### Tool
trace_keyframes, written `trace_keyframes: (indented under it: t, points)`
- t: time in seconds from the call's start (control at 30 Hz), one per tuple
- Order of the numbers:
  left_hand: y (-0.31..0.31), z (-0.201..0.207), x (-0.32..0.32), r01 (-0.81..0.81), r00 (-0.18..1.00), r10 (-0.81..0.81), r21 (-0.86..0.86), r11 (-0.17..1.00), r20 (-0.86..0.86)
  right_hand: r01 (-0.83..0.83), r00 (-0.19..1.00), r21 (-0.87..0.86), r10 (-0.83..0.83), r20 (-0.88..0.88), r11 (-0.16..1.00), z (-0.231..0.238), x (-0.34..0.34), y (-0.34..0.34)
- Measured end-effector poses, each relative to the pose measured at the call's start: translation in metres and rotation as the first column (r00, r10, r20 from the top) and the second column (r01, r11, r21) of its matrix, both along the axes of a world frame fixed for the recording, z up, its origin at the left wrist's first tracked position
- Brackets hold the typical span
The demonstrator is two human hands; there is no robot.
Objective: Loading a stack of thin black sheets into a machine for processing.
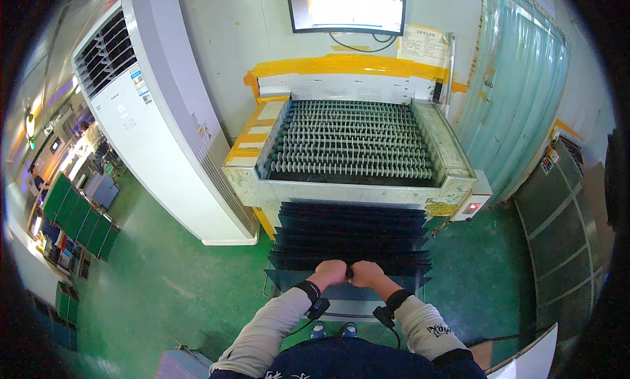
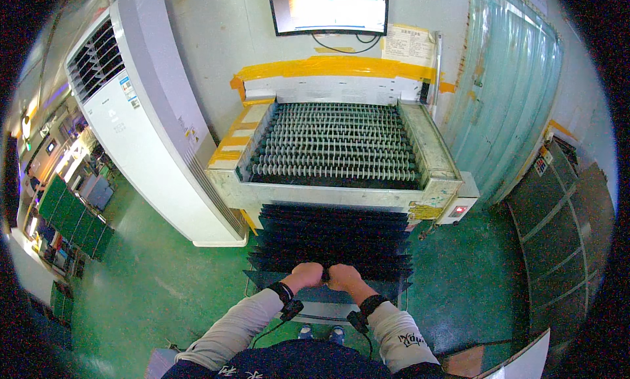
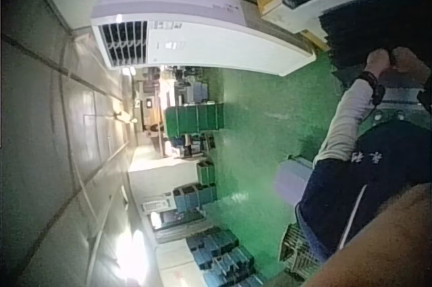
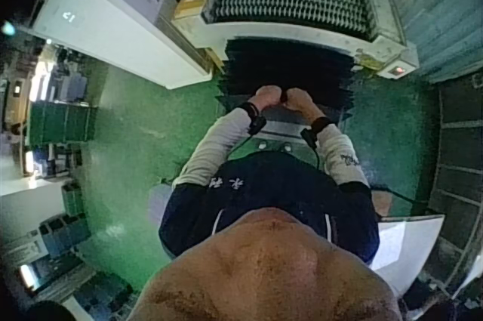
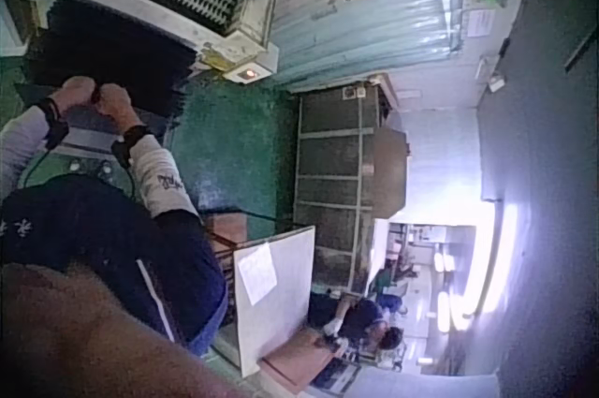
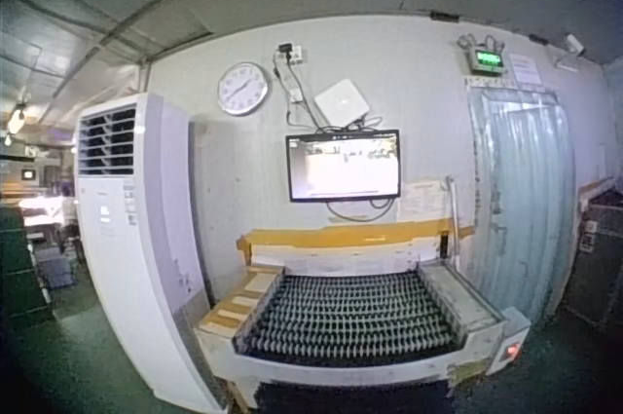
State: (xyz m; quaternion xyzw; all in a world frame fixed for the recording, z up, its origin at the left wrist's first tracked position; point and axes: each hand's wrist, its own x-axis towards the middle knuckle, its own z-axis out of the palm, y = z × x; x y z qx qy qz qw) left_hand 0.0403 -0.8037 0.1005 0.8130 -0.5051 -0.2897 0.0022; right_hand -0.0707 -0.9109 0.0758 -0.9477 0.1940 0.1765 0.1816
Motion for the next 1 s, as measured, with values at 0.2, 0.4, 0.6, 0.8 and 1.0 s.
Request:
trace_keyframes:
  t: [0.2,0.4,0.6,0.8,1.0]
  points:
    - [0.001,-0.002,0.001,0.005,1.0,-0.005,-0.022,1.0,0.008,-0.002,1.0,-0.001,0.002,0.005,1.0,0.005,0.0,0.002]
    - [0.001,-0.005,0.002,0.011,1.0,-0.011,-0.035,0.999,0.009,-0.02,0.999,-0.005,0.02,0.037,1.0,-0.005,-0.001,-0.001]
    - [0.0,0.005,-0.001,0.009,1.0,-0.009,-0.003,1.0,0.015,-0.013,1.0,-0.001,0.013,0.012,1.0,-0.005,-0.001,-0.002]
    - [0.001,-0.01,0.003,0.004,1.0,-0.003,-0.021,1.0,0.014,-0.014,1.0,-0.001,0.014,0.004,1.0,0.0,0.002,0.001]
    - [0.001,0.008,-0.002,0.005,1.0,-0.005,-0.011,1.0,0.009,-0.017,0.999,-0.005,0.017,0.027,1.0,-0.007,-0.002,-0.003]
